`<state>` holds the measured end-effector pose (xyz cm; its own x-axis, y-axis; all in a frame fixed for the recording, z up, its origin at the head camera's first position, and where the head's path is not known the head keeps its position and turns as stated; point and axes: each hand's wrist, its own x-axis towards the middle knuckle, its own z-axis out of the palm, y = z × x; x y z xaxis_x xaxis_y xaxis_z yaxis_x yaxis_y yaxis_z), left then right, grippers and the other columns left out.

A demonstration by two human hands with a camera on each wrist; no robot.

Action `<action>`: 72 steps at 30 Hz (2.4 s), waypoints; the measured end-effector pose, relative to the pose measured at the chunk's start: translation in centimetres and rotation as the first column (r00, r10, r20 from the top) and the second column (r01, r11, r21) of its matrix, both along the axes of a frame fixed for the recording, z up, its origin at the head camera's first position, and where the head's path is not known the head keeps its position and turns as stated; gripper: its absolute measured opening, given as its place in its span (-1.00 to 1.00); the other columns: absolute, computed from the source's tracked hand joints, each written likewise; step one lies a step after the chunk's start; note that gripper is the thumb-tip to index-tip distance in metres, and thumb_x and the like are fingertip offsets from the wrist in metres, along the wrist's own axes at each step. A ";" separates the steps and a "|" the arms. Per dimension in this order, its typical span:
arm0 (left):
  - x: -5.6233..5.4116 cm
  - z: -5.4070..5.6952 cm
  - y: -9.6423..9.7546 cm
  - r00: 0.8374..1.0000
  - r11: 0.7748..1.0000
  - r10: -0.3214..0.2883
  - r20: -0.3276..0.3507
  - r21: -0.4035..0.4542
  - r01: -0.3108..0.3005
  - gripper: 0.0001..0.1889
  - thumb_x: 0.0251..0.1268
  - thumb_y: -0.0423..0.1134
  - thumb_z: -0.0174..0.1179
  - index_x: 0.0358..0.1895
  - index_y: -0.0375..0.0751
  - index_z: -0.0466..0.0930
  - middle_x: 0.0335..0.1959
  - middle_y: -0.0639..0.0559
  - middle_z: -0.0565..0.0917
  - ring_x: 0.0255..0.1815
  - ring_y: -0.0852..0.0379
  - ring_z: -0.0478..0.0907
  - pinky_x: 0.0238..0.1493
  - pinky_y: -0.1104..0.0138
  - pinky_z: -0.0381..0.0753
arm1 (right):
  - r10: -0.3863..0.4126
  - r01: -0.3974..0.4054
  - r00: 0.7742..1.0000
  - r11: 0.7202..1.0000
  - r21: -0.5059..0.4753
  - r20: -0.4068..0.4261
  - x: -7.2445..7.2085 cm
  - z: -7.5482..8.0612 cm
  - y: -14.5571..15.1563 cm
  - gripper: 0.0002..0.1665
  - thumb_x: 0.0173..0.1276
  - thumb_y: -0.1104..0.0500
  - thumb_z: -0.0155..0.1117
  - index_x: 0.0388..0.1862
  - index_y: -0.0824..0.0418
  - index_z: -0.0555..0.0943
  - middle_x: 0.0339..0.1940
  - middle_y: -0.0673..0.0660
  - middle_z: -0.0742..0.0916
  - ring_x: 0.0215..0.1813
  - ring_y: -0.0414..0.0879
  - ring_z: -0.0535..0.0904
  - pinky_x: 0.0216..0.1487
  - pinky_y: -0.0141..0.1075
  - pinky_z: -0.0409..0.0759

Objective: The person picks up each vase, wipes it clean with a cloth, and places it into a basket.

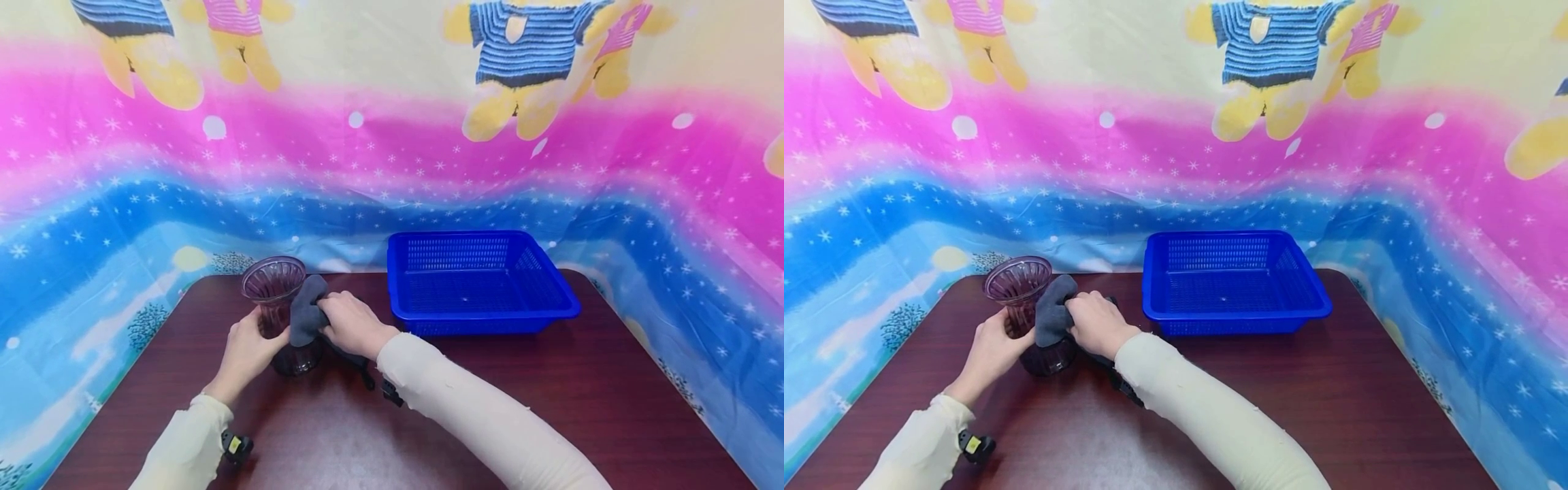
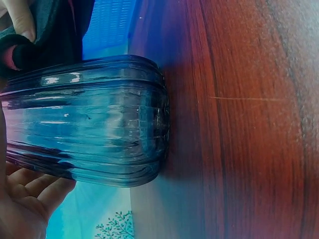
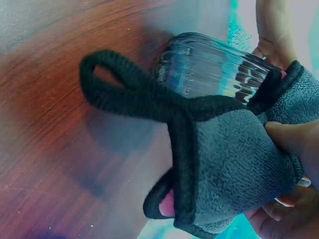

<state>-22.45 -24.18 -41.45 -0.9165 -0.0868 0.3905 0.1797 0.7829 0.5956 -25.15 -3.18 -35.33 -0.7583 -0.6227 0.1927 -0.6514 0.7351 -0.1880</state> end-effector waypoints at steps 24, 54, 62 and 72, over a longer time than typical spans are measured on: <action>0.2 -0.3 -0.1 0.999 1.000 0.006 0.040 0.025 -0.007 -0.41 0.23 0.18 0.35 0.11 -0.24 0.59 -0.07 -0.27 0.77 -0.02 -0.24 0.69 0.01 -0.10 0.61 | -0.060 0.058 0.996 0.998 0.029 0.064 0.3 -5.0 0.5 -0.94 0.30 0.16 0.39 -0.31 0.11 0.68 -0.25 0.06 0.77 -0.14 -0.02 0.67 -0.10 -0.18 0.66; 0.1 -0.5 0.0 0.999 1.000 0.009 0.038 0.025 -0.010 -0.40 0.23 0.18 0.34 0.12 -0.25 0.59 -0.05 -0.28 0.77 0.01 -0.26 0.69 0.05 -0.12 0.60 | -0.093 0.086 0.991 0.993 0.082 0.092 0.4 -7.4 0.9 -0.94 0.33 0.15 0.37 -0.26 0.10 0.70 -0.14 0.08 0.79 -0.08 0.01 0.67 0.03 -0.20 0.64; 0.1 -0.5 -0.1 0.999 1.000 0.008 0.052 0.024 -0.010 -0.36 0.25 0.19 0.32 0.16 -0.26 0.57 0.01 -0.31 0.75 0.06 -0.30 0.66 0.09 -0.14 0.57 | -0.088 0.082 0.993 0.993 0.086 0.077 0.3 -7.5 0.9 -0.93 0.32 0.15 0.36 -0.26 0.11 0.70 -0.13 0.07 0.79 -0.09 0.01 0.66 0.03 -0.22 0.61; 0.1 -0.4 0.0 0.998 1.000 0.008 0.058 0.027 -0.010 -0.36 0.25 0.20 0.31 0.16 -0.27 0.56 0.02 -0.31 0.74 0.06 -0.29 0.66 0.09 -0.13 0.59 | -0.077 0.069 0.995 0.993 0.099 0.071 0.3 -7.3 1.0 -0.92 0.33 0.12 0.38 -0.24 0.09 0.70 -0.13 0.07 0.79 -0.09 0.00 0.66 0.02 -0.22 0.62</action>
<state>-22.31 -24.18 -41.87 -0.9367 -0.1049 0.3342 0.1372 0.7679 0.6257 -24.84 -2.16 -42.60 -0.8125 -0.5781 0.0754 -0.5821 0.7972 -0.1600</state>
